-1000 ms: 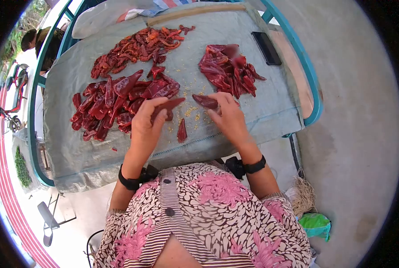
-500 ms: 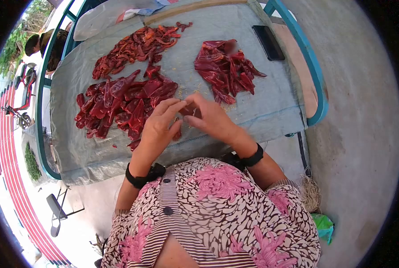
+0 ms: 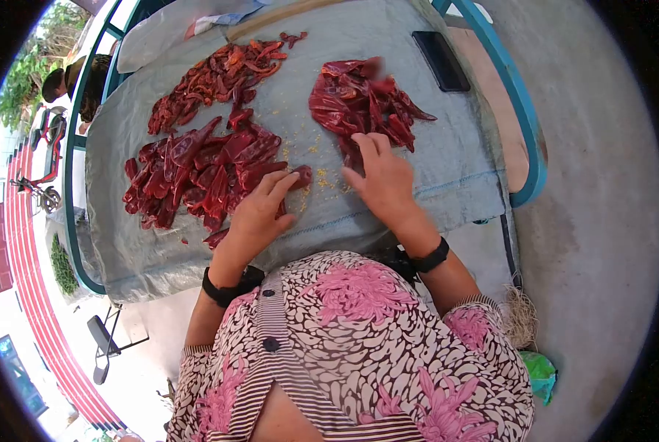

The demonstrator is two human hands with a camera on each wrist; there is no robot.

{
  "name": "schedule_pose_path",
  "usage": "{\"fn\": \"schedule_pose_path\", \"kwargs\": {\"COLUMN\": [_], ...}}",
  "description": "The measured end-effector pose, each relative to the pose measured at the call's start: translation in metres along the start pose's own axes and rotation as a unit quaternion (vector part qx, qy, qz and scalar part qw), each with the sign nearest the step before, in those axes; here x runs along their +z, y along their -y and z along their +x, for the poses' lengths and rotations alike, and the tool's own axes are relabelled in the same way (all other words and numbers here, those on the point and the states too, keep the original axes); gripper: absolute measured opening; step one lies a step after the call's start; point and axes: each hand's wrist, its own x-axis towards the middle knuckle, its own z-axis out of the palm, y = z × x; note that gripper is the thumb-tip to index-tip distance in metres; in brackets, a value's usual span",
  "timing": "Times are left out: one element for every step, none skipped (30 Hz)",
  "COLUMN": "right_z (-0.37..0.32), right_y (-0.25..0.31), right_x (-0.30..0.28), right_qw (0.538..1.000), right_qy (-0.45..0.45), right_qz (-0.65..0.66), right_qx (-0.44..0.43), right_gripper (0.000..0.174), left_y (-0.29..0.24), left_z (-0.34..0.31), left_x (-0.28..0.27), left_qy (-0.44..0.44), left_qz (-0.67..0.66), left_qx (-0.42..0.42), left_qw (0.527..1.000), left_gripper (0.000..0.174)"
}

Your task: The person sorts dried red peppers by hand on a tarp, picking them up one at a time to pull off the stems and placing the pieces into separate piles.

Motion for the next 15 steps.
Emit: {"fn": "schedule_pose_path", "kwargs": {"right_z": [0.000, 0.000, 0.000, 0.000, 0.000, -0.001, -0.001, -0.002, -0.001, -0.001, 0.000, 0.000, 0.001, 0.002, 0.003], "right_y": [-0.001, -0.001, -0.001, -0.001, -0.002, -0.002, -0.004, -0.007, -0.009, -0.010, -0.011, -0.011, -0.010, -0.009, -0.008], "right_x": [0.002, 0.004, 0.006, 0.006, 0.006, 0.006, 0.008, 0.010, 0.011, 0.011, 0.011, 0.010, 0.009, 0.006, 0.002], "right_qw": [1.000, 1.000, 0.999, 0.999, 0.999, 0.998, 0.999, 0.999, 0.999, 0.999, 0.998, 0.997, 0.997, 0.997, 0.996], "right_qy": [0.009, 0.019, 0.029, 0.039, 0.050, 0.061, 0.051, 0.041, 0.030, 0.025, 0.021, 0.017, 0.010, 0.002, -0.007], "right_qz": [-0.007, -0.013, -0.019, -0.015, -0.012, -0.008, 0.003, 0.013, 0.023, 0.036, 0.049, 0.062, 0.071, 0.079, 0.087], "right_qx": [-0.007, -0.014, -0.022, -0.015, -0.009, -0.002, -0.011, -0.020, -0.029, -0.031, -0.033, -0.034, -0.028, -0.020, -0.012], "right_gripper": [0.061, 0.063, 0.065, 0.062, 0.059, 0.056, 0.053, 0.049, 0.046, 0.044, 0.041, 0.038, 0.037, 0.036, 0.035], "left_y": [0.001, 0.003, 0.003, 0.002, -0.001, -0.003, -0.001, 0.002, 0.003, 0.004, 0.006, 0.007, 0.008, 0.010, 0.011], "left_z": [0.000, -0.001, -0.002, -0.004, -0.007, -0.009, -0.011, -0.014, -0.015, -0.015, -0.014, -0.013, -0.013, -0.013, -0.013], "left_x": [0.002, 0.004, 0.005, 0.004, 0.002, 0.001, 0.002, 0.004, 0.005, 0.005, 0.005, 0.005, 0.007, 0.010, 0.012], "left_qy": [0.004, 0.008, 0.011, 0.010, 0.008, 0.006, 0.000, -0.007, -0.014, -0.019, -0.024, -0.027, -0.039, -0.050, -0.061], "left_qz": [0.008, 0.017, 0.024, 0.023, 0.022, 0.021, 0.017, 0.012, 0.007, 0.002, -0.003, -0.009, -0.009, -0.008, -0.008], "left_qx": [-0.005, -0.010, -0.016, -0.023, -0.030, -0.038, -0.031, -0.023, -0.015, -0.012, -0.008, -0.005, -0.002, 0.001, 0.006], "left_qw": [1.000, 1.000, 1.000, 0.999, 0.999, 0.999, 0.999, 1.000, 1.000, 1.000, 1.000, 1.000, 0.999, 0.999, 0.998], "left_gripper": [0.073, 0.073, 0.073, 0.072, 0.071, 0.070, 0.069, 0.068, 0.066, 0.064, 0.062, 0.060, 0.056, 0.052, 0.048]}}
